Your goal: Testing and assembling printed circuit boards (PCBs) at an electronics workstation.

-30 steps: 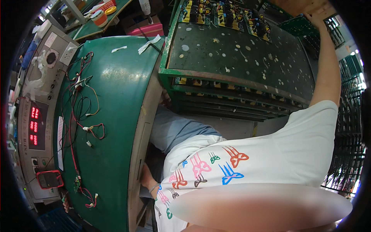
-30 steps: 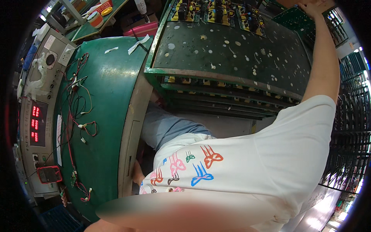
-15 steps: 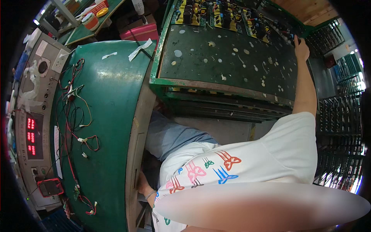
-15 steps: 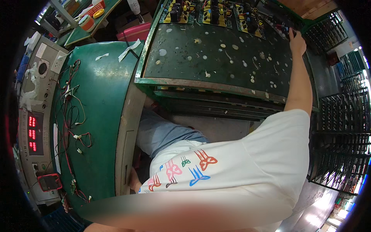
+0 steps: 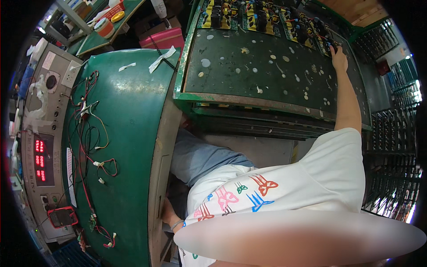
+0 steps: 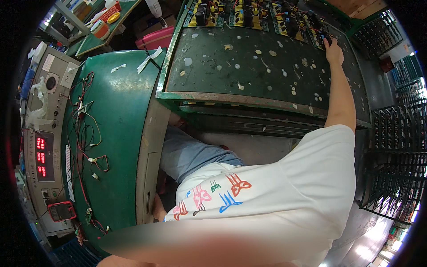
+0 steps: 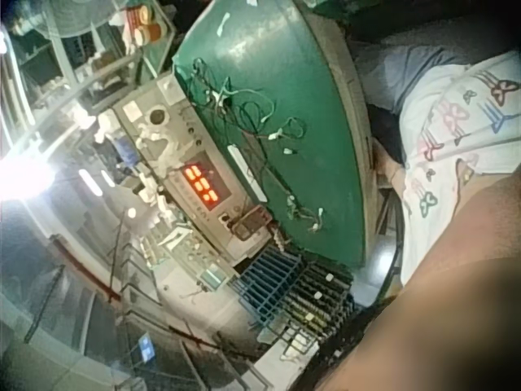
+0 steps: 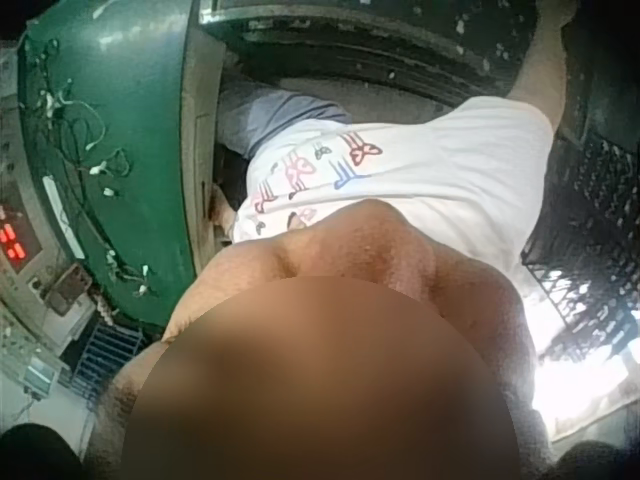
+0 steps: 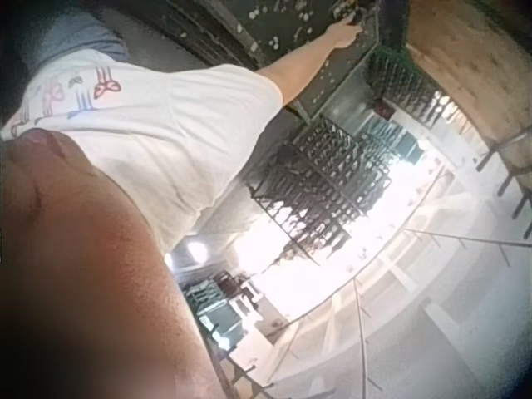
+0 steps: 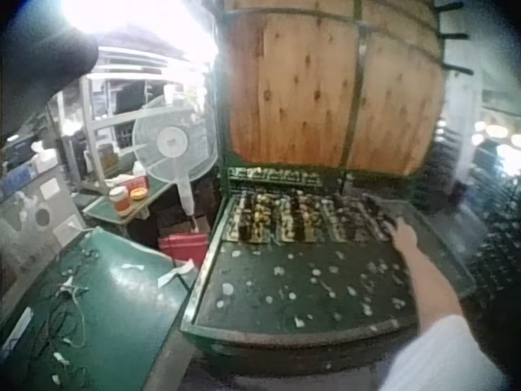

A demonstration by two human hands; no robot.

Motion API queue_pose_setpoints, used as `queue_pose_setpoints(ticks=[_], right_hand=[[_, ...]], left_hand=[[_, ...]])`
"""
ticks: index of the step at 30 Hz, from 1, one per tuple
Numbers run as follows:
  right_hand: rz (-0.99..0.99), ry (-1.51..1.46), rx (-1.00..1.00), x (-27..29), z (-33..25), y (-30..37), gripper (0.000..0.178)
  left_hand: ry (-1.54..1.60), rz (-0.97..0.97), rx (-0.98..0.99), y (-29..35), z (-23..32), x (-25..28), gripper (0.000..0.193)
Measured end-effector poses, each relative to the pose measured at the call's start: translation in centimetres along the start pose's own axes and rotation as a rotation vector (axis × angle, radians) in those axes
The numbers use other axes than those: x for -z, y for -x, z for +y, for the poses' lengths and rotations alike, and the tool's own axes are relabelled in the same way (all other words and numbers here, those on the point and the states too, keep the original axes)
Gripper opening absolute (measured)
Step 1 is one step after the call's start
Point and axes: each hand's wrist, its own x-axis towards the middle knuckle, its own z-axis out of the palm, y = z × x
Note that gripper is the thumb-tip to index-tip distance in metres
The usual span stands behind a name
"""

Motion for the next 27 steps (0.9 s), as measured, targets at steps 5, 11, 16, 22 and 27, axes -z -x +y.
queue_pose_setpoints(ticks=[5, 11, 16, 22, 27], right_hand=[[0.01, 0.013, 0.009, -1.4, 0.9, -1.7, 0.073], [0.052, 0.018, 0.027, 2.2, -3.8, -0.3, 0.055], [0.019, -0.355, 0.968, 8.9, -22.3, 12.0, 0.04], [-0.921, -0.392, 1.913, 14.3, -36.6, 37.7, 0.023], [-1.041, -0.023, 2.621, 14.4, -39.0, 53.2, 0.019]], left_hand=[[0.037, -0.027, 0.025, -0.3, 0.6, 0.5, 0.055], [0.233, -0.218, 0.289, 0.9, 0.1, 0.5, 0.056], [0.072, -0.341, 0.196, 1.8, -1.3, 2.8, 0.058], [-0.018, -0.166, 0.144, 4.4, -1.6, 4.5, 0.05], [-0.312, -0.133, -0.049, 7.7, 1.0, 8.1, 0.04]])
